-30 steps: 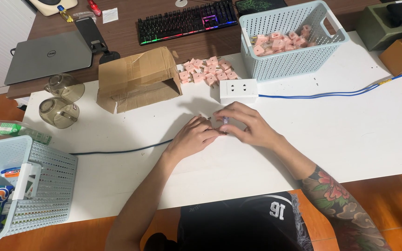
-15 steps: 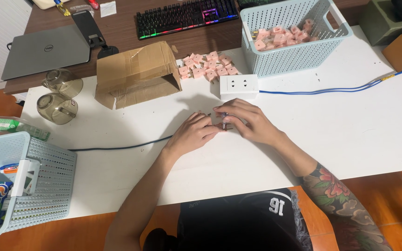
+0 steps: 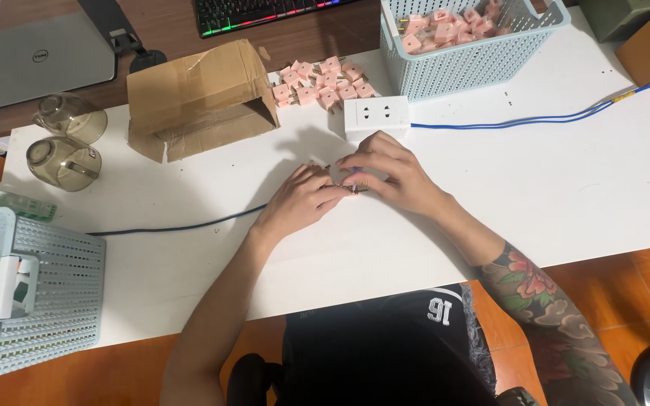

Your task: Assembling an electrical plug by connecting wires to internal terminals using a screwdriver.

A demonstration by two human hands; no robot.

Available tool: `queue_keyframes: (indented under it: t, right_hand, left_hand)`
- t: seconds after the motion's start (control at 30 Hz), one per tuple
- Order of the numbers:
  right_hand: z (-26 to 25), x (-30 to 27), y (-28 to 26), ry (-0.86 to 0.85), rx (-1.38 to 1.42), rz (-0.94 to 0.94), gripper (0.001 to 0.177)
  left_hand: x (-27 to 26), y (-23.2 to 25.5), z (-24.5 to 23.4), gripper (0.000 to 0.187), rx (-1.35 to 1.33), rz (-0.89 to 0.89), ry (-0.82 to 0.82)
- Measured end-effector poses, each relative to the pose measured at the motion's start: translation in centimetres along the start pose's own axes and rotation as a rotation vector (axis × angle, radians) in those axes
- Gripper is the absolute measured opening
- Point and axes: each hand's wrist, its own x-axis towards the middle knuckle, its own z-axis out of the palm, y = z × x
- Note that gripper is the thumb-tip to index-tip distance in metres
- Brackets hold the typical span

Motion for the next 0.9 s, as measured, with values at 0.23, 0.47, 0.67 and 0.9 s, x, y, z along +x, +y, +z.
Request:
queue_keyframes:
  t: [0.23,0.47,0.67,0.9]
  right_hand:
    - [0.0,0.6,-1.3,-0.014,0.051,0.019,0.026]
    - [-0.1,0.9,-2.0,-0.031,0.023,0.011,0.027]
    - [0.0,0.2,-1.2,-0.017,-0.014,0.025,0.025]
    - [-0.4,1.2,-2.5,-0.031,0.024,0.011,0.023]
  left_hand:
    - [0.3,0.1,-0.5,0.011,-0.003,-0.006,-0.036]
    - [-0.1,-0.3,0.2,0.013,0.013,-0.003,-0.016]
    - [0.1,0.0,-0.2,0.013,-0.003,-0.013,-0.018]
    - [0.0,-0.1,-0.1,0.011,-0.007,-0.014,-0.023]
